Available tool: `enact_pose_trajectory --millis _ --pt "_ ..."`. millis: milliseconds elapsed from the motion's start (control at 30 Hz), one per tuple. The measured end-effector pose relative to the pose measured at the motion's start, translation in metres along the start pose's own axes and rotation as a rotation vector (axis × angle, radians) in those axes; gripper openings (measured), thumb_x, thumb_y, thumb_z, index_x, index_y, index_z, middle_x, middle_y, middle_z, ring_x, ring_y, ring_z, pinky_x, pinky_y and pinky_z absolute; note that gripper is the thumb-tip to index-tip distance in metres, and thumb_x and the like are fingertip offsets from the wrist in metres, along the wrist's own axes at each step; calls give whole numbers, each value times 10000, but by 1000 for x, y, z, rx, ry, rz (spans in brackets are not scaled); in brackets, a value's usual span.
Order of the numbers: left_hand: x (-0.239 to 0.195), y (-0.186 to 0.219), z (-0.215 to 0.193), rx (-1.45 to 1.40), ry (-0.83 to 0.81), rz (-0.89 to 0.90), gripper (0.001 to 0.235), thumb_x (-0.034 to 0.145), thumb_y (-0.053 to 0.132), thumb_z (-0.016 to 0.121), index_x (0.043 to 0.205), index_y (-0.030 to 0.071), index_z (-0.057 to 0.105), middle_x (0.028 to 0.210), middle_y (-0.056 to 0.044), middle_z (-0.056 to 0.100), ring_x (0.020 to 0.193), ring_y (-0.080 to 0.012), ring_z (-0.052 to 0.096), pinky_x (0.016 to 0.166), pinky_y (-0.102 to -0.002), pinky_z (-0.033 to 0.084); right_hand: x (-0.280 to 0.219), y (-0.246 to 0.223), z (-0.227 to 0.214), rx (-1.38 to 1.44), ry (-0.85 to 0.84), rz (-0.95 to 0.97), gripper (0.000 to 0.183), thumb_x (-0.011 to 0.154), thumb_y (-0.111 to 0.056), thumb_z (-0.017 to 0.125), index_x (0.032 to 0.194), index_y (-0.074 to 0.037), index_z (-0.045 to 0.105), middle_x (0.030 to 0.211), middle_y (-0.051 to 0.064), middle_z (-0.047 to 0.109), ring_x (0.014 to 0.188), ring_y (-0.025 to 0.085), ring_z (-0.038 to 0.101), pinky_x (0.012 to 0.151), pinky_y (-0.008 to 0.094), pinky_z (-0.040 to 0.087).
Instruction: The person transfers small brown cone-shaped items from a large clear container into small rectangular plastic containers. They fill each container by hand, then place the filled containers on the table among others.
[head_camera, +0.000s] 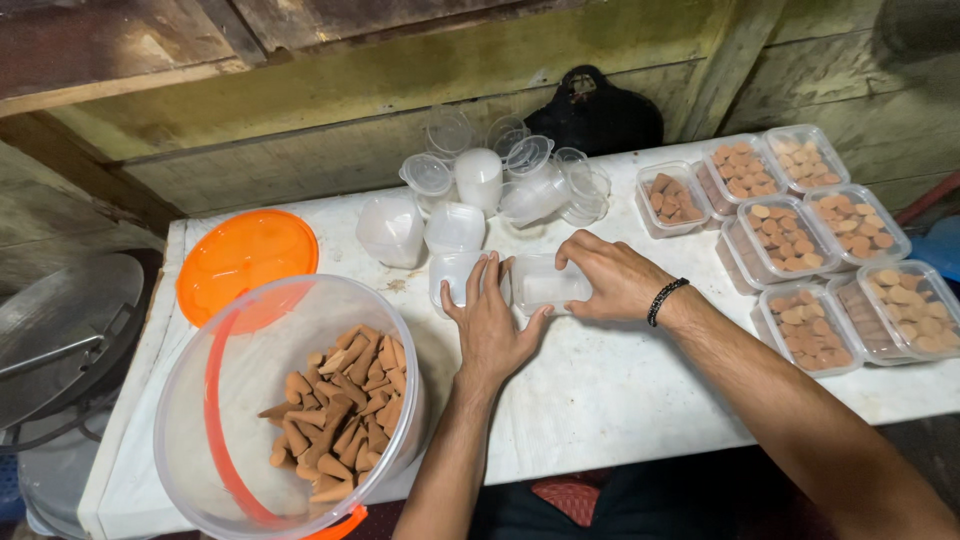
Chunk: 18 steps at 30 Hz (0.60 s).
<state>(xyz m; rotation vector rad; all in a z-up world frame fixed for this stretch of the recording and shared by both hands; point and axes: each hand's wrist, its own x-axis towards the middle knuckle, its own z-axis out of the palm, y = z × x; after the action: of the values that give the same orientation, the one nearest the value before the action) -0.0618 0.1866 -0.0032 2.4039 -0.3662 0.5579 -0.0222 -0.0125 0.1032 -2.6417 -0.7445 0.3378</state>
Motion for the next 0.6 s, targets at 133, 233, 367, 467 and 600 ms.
enact_pose_trajectory --millis 133,233,367,467,600 --pt "0 0 1 -1 3 -3 934 845 458 746 1480 -60 298 1399 -192 592 1434 -359 378 1088 -690 -78 2 8 0 11 -9 10 556 699 -258 834 1142 -87 546 1219 161 608 1171 405 646 980 533 555" --pt "0 1 -1 -5 12 -10 929 846 460 743 1478 -56 300 1409 -193 582 1435 -363 374 1093 -696 -73 4 6 -4 3 -19 18 581 697 -262 837 1165 -85 542 1212 170 608 1170 403 648 979 526 560" --pt "0 6 -2 -17 -10 -8 915 849 469 729 1472 -47 302 1440 -188 557 1450 -364 344 1088 -700 -83 4 -3 -11 -9 -62 17 632 718 -248 831 1242 -55 535 1228 202 608 1180 410 641 992 532 550" --pt "1 8 -4 -26 -13 -1 898 852 457 721 1470 -39 299 1469 -184 534 1460 -368 323 1084 -709 -84 7 -4 -10 0 -56 -5 562 783 -253 773 1256 -51 546 1232 208 613 1178 416 639 989 551 541" --pt "1 7 -4 -52 3 1 885 845 450 733 1458 -32 315 1463 -173 541 1452 -357 336 1090 -707 -73 30 15 10 -22 61 39 319 932 -159 603 1230 -45 607 1147 163 659 1114 357 679 925 490 565"
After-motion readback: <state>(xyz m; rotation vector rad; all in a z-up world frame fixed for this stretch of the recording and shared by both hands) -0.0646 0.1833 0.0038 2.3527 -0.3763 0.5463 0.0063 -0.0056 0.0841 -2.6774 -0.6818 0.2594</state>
